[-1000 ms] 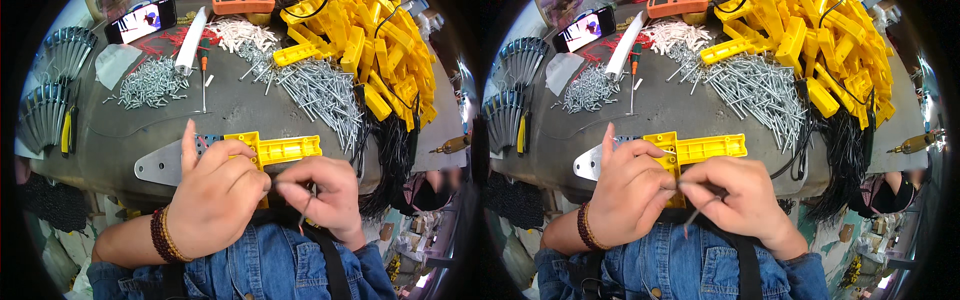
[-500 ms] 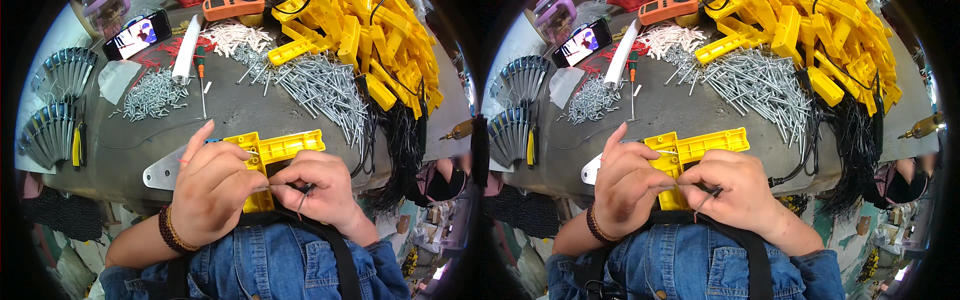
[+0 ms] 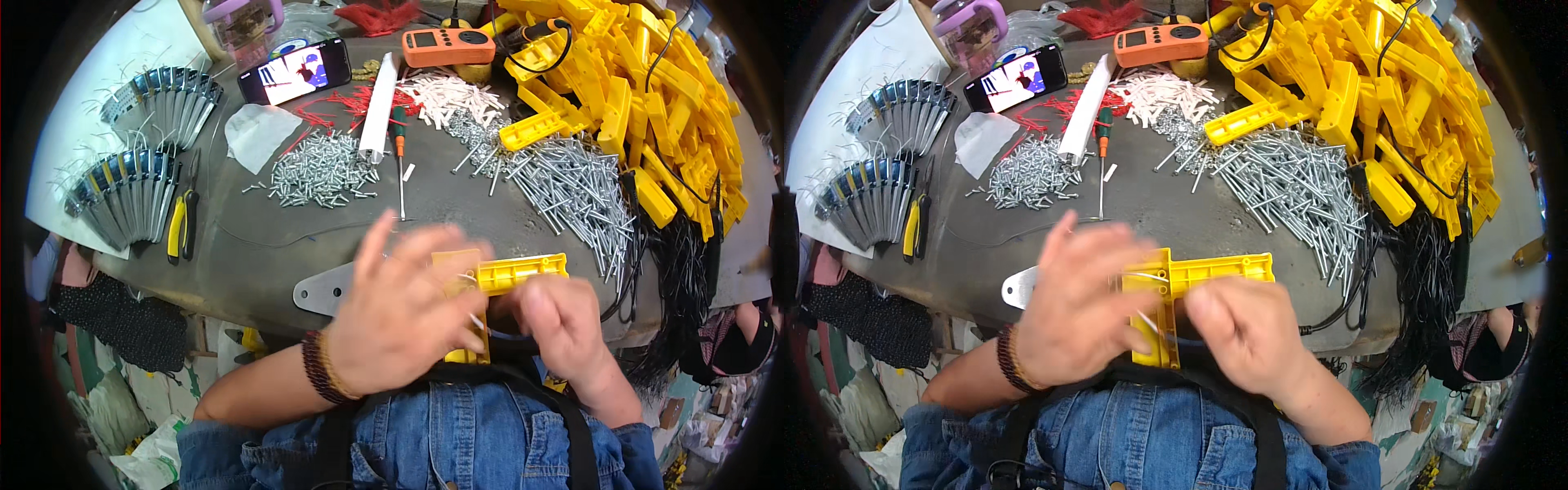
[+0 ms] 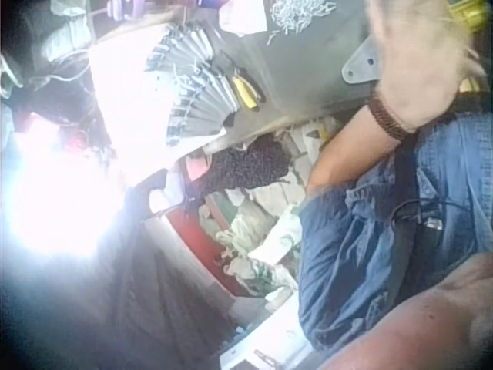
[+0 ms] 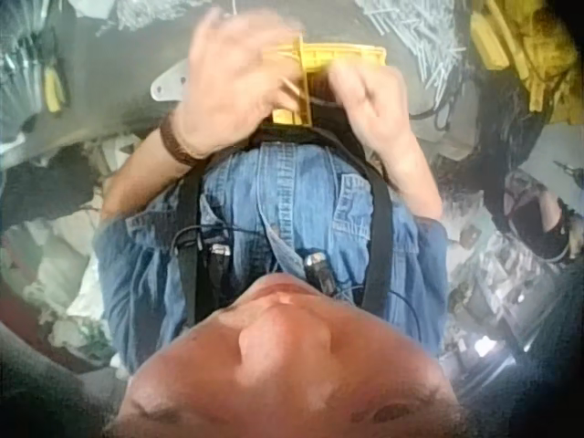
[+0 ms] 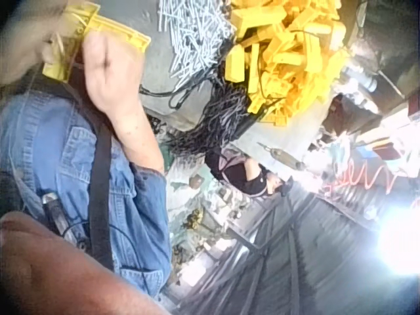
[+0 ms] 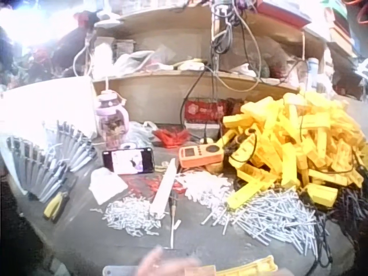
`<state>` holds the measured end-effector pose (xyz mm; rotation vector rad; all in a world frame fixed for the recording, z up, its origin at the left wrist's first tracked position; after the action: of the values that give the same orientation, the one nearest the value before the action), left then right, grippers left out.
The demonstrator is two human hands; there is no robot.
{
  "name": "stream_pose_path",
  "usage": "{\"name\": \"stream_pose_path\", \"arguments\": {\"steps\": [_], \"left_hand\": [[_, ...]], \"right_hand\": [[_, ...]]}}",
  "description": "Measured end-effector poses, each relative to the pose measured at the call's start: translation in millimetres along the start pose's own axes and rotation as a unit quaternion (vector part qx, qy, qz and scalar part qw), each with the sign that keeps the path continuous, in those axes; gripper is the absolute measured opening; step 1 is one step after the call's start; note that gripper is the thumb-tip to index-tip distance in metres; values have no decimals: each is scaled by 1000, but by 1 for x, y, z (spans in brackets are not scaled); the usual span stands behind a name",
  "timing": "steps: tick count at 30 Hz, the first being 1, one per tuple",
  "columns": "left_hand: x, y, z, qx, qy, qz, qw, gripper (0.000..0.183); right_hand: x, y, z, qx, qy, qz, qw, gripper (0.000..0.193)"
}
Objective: Soldering wires and assembling yellow plastic housings for electrical components.
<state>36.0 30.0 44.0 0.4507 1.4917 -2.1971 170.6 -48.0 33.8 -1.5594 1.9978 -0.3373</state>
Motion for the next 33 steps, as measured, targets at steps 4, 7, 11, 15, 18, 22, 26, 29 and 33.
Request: {"name": "stream_pose_path", "arguments": {"steps": [4, 7, 11, 15, 18, 22, 26, 29, 33], "left_hand": [[16, -26, -47, 10, -220, 160, 962, 44], [15, -7, -40, -4, -187, 16, 982, 39], [8, -9, -43, 95, -181, 34, 978, 34], [1, -18, -45, 15, -180, -10, 984, 28], [2, -15, -49, 13, -160, -9, 987, 25], [-3, -13, -51, 173, -263, -5, 949, 31], [8, -4, -65, 447, -392, 45, 803, 46], [-4, 4, -61, 419, -381, -14, 824, 50], [-21, 18, -43, 261, -272, -51, 925, 33]], "right_hand": [[-24, 31, -14, 291, -9, -115, 950, 12], [-22, 30, -19, 268, -49, -91, 958, 10], [-16, 17, -24, 227, -70, 10, 971, 14], [-11, 12, -20, 240, -71, 7, 968, 18], [-9, 13, -15, 241, -48, -10, 969, 18], [-6, 5, -10, 191, -27, 25, 981, 15], [-5, 2, -9, 161, -29, 29, 986, 9], [-6, 2, -6, 126, -37, 16, 991, 8], [-8, -3, -4, 87, -35, 24, 995, 8]]}}
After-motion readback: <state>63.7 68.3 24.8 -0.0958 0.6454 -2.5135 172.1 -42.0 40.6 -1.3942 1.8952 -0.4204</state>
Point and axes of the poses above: each hand's wrist, its own x-axis away from the middle knuckle, its own y-axis out of the palm, z = x × y, the point moved 7 cm from there along -x, towards the middle knuckle, and after that the axes turned 6 degrees about -y, right-handed, at the moved point
